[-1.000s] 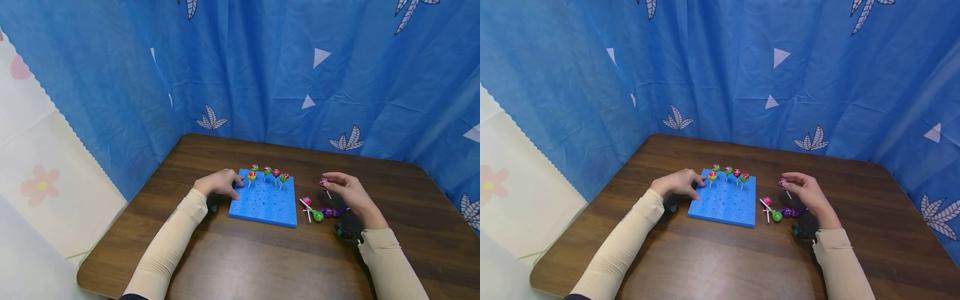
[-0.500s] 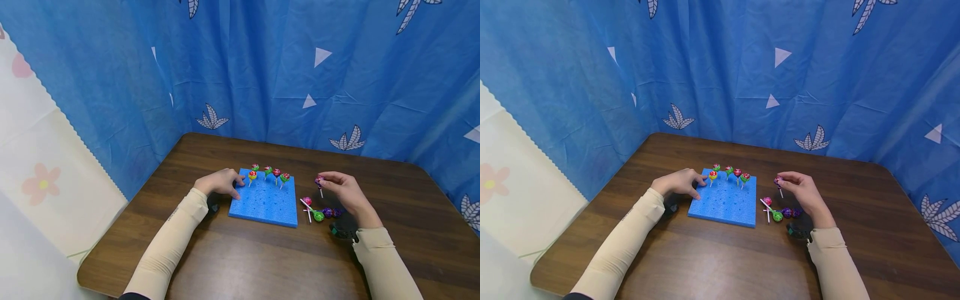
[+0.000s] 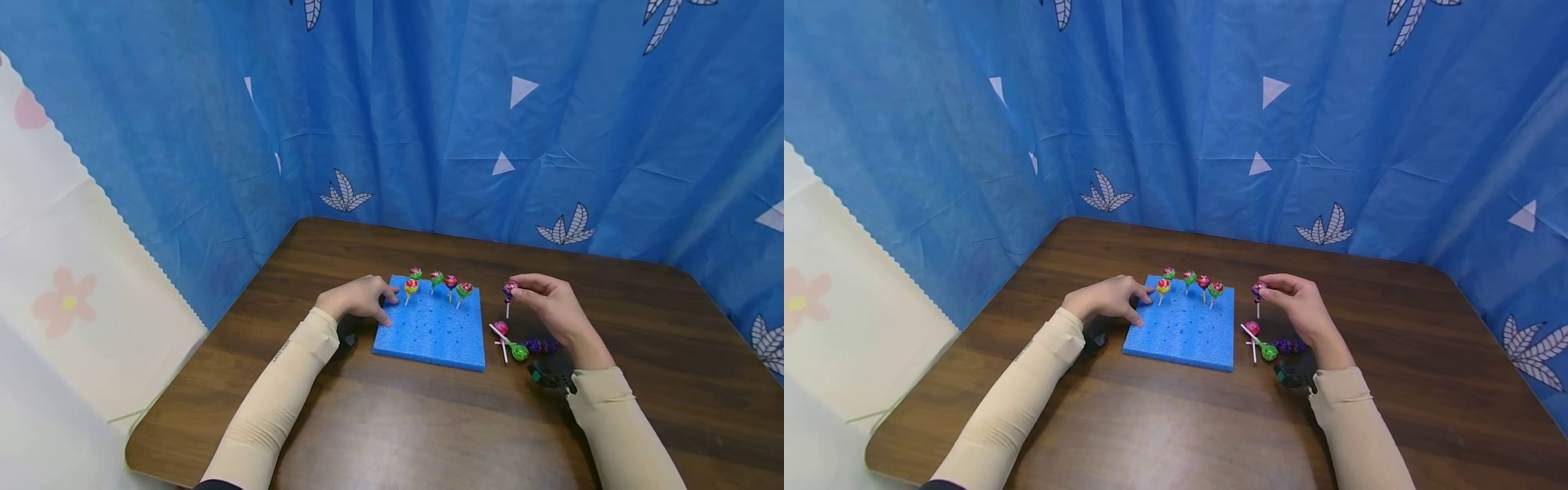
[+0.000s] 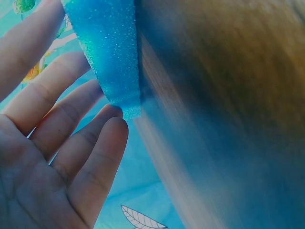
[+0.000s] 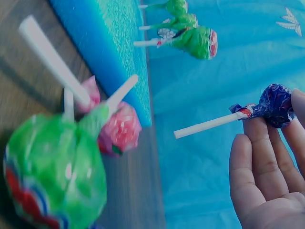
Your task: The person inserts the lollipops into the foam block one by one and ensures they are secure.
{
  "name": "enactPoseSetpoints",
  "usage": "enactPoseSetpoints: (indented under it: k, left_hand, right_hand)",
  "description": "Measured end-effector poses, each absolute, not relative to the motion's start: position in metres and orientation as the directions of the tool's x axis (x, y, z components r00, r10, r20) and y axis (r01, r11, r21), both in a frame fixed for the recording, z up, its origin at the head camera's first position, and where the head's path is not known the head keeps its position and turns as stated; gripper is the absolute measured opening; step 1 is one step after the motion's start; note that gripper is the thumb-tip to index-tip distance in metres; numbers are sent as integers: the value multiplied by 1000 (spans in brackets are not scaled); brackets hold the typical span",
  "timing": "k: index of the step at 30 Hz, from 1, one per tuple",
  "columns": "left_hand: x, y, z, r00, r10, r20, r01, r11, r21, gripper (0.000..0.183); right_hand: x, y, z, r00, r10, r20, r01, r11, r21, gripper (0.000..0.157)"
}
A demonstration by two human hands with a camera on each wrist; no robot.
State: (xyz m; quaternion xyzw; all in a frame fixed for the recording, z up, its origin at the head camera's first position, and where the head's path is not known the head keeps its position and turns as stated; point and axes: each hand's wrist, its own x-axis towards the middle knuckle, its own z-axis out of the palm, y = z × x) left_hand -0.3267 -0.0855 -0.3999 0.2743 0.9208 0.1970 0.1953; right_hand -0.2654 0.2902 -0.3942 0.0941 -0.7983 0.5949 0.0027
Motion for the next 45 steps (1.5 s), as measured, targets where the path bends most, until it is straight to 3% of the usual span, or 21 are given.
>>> enactPoseSetpoints:
  k: [9, 21, 36, 45]
  left_hand:
    - [-326, -86, -399, -771, 590, -239, 442, 767, 466, 53]
    - [-326, -87, -399, -776, 581, -245, 436, 774, 459, 52]
    - [-327, -85, -400, -769, 588, -250, 440, 772, 460, 52]
    - [-327, -86, -399, -772, 583, -255, 432, 774, 462, 52]
  right_hand:
    - [-267, 275, -392, -968, -189, 164, -177, 59, -982, 20]
    - [-272, 255, -388, -959, -226, 173, -183, 21, -983, 17]
    - [-279, 226, -388, -966, -215, 146, -156, 30, -987, 17]
    - [-285, 209, -390, -971, -193, 145, -179, 173, -968, 39]
